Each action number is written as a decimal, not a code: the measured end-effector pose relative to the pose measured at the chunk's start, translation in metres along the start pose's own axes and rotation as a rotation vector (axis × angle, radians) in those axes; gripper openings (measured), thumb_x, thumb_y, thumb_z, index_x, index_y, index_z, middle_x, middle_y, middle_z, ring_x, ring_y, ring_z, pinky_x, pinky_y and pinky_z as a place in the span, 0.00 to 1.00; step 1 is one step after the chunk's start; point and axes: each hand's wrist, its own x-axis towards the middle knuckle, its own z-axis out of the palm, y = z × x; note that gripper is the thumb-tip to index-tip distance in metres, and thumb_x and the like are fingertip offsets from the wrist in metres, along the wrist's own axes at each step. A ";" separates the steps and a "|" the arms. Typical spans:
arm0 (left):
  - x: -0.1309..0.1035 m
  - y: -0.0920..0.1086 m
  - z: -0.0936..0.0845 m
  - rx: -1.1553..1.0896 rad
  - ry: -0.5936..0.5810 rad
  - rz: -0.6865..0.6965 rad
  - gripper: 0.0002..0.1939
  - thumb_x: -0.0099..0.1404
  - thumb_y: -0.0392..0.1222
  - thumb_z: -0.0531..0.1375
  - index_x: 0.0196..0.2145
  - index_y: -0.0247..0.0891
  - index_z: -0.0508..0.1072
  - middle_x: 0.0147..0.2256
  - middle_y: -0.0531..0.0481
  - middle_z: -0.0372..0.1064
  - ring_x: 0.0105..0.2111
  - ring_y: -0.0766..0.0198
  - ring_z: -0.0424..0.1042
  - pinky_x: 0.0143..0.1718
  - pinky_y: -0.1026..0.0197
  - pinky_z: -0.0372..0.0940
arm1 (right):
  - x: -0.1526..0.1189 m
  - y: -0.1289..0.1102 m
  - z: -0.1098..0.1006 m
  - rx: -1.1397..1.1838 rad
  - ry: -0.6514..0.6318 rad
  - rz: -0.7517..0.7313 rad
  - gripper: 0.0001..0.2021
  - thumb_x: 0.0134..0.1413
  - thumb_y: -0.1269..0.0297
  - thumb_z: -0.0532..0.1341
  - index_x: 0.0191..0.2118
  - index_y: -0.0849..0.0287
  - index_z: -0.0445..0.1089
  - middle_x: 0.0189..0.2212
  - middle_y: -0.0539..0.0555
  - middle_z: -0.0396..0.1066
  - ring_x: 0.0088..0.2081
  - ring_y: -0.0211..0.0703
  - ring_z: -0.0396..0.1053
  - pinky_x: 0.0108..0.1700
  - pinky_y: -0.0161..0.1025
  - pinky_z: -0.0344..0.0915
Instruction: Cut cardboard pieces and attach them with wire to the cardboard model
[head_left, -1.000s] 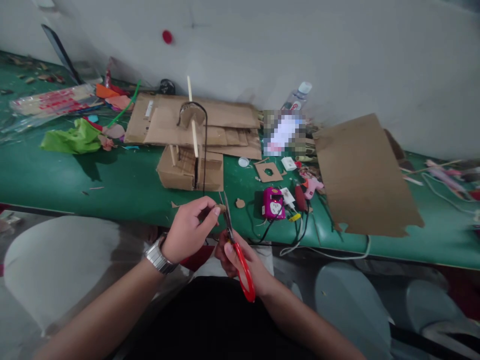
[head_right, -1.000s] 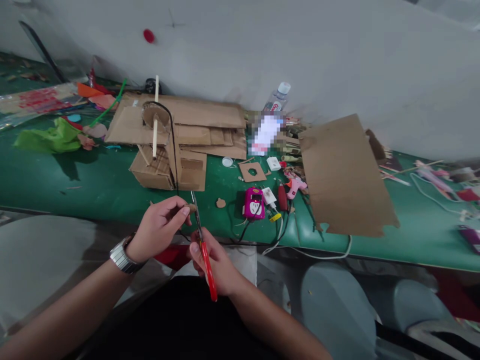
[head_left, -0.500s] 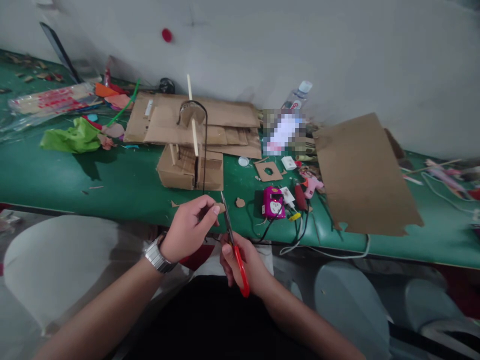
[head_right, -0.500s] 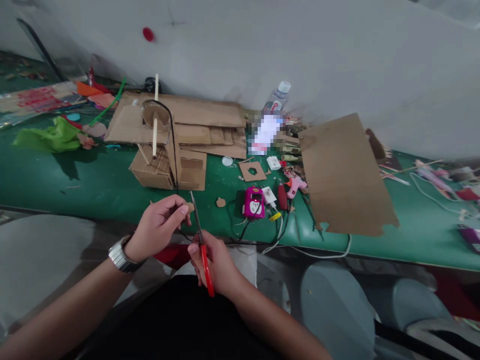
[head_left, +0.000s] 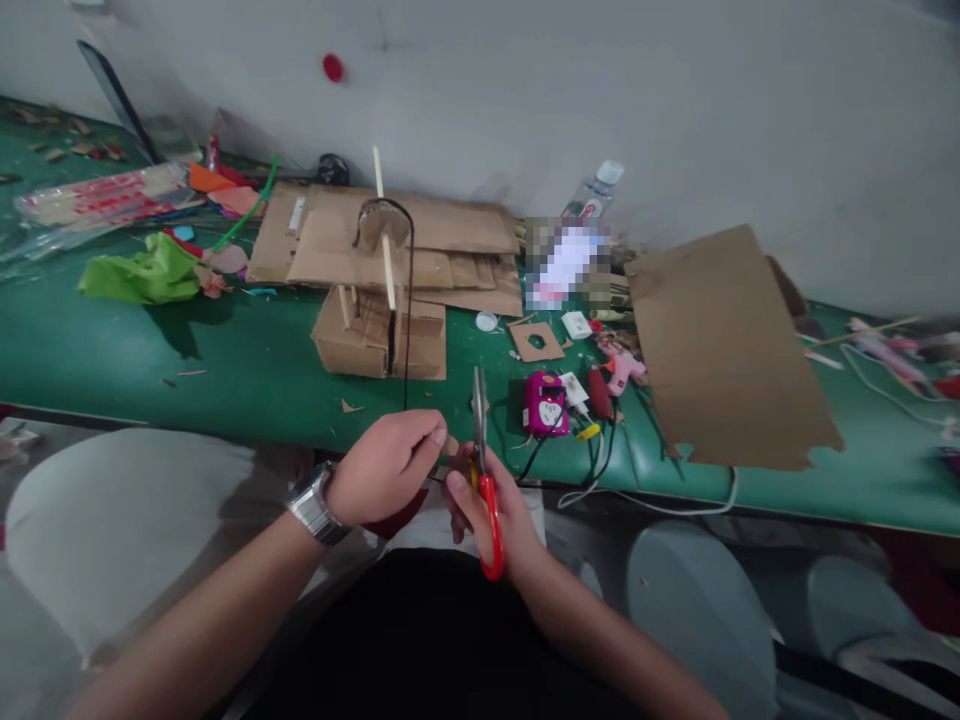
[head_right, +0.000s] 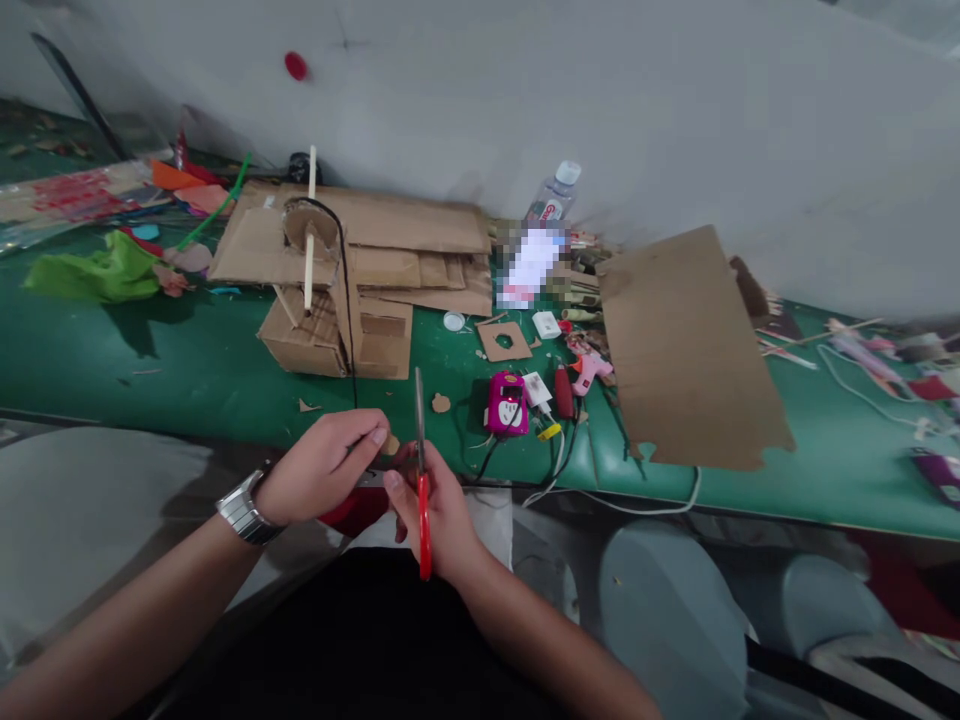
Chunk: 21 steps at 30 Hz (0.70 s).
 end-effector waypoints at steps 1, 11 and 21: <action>0.000 0.000 0.000 0.008 -0.039 0.018 0.18 0.79 0.41 0.49 0.29 0.40 0.65 0.28 0.52 0.66 0.28 0.63 0.65 0.32 0.59 0.57 | 0.001 -0.001 0.000 0.015 0.028 -0.020 0.23 0.57 0.48 0.73 0.49 0.51 0.64 0.27 0.42 0.63 0.20 0.32 0.60 0.18 0.30 0.64; 0.001 -0.002 0.003 -0.087 -0.147 0.003 0.20 0.79 0.46 0.50 0.29 0.39 0.68 0.27 0.52 0.68 0.27 0.64 0.64 0.30 0.60 0.57 | 0.007 -0.007 -0.007 -0.028 0.063 -0.089 0.23 0.51 0.55 0.77 0.48 0.52 0.70 0.31 0.46 0.66 0.25 0.34 0.62 0.20 0.31 0.65; -0.003 -0.002 0.008 -0.528 -0.208 -0.097 0.13 0.77 0.49 0.57 0.41 0.39 0.77 0.37 0.50 0.76 0.36 0.64 0.72 0.41 0.62 0.67 | 0.007 -0.018 -0.008 -0.025 0.181 -0.206 0.21 0.51 0.57 0.77 0.42 0.52 0.67 0.29 0.45 0.65 0.27 0.37 0.64 0.26 0.35 0.65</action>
